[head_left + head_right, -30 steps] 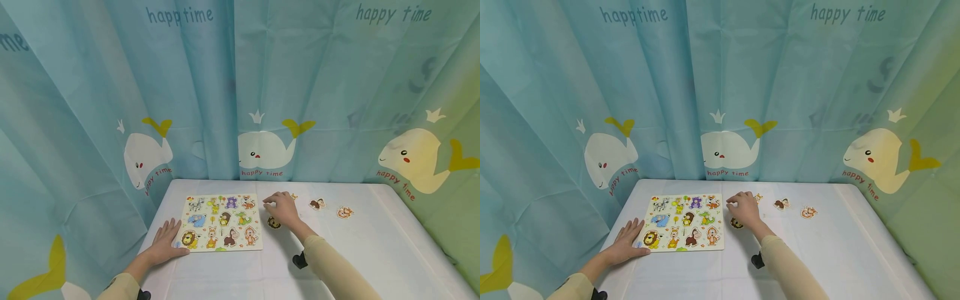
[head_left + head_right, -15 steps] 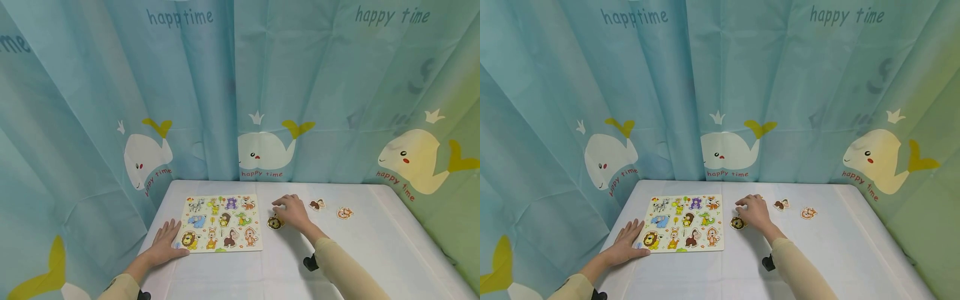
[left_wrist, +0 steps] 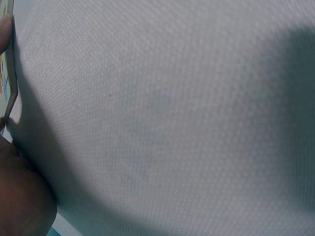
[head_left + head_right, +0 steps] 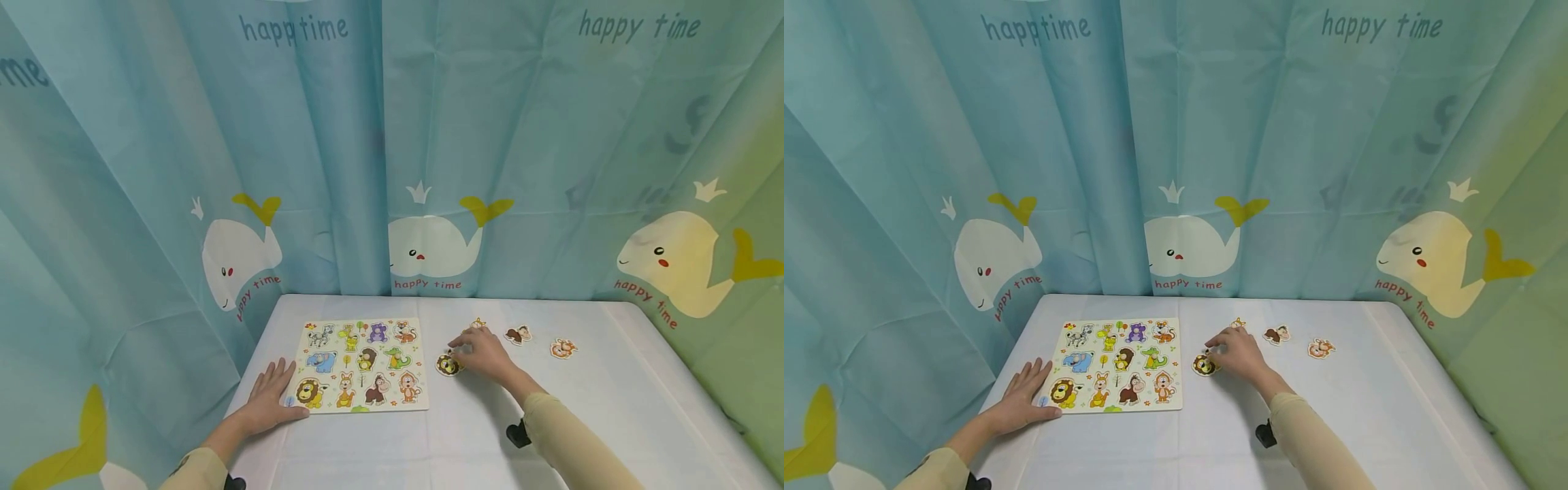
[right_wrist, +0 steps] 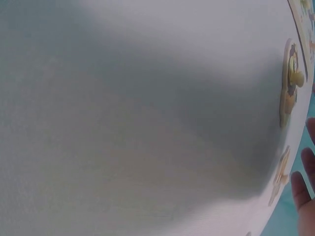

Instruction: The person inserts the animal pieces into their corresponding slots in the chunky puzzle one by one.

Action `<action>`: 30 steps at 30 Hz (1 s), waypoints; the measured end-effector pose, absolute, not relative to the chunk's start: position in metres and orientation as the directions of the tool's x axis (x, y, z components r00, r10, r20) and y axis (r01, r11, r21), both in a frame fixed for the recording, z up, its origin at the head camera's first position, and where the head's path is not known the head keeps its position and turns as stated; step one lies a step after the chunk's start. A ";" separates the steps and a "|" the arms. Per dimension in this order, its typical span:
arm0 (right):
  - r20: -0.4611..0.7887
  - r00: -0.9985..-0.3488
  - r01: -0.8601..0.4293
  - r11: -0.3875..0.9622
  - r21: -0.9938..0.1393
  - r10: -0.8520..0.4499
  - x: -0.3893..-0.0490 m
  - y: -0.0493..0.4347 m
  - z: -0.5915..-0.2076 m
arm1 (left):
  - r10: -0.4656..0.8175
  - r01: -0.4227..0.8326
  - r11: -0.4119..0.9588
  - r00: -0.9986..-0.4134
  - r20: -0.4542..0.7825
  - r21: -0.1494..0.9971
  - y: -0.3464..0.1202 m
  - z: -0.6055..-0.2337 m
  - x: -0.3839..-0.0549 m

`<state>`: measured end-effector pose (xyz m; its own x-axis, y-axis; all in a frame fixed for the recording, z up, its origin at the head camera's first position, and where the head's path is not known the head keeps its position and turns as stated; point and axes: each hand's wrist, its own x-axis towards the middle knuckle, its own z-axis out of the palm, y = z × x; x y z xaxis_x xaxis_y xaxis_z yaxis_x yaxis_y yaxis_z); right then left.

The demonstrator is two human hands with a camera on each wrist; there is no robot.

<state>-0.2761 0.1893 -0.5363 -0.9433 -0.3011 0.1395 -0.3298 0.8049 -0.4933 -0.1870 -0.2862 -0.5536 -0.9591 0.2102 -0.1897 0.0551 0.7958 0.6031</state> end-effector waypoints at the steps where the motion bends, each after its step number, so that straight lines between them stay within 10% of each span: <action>1: 0.134 -0.942 -0.332 0.805 -0.492 -0.307 -0.276 0.190 -0.537 | 0.211 0.055 0.795 -0.959 -0.191 0.604 -0.286 -0.553 -0.187; 30: 0.169 -0.925 -0.381 0.824 -0.419 -0.341 -0.274 0.189 -0.550 | 0.211 0.050 0.797 -0.957 -0.200 0.602 -0.286 -0.550 -0.186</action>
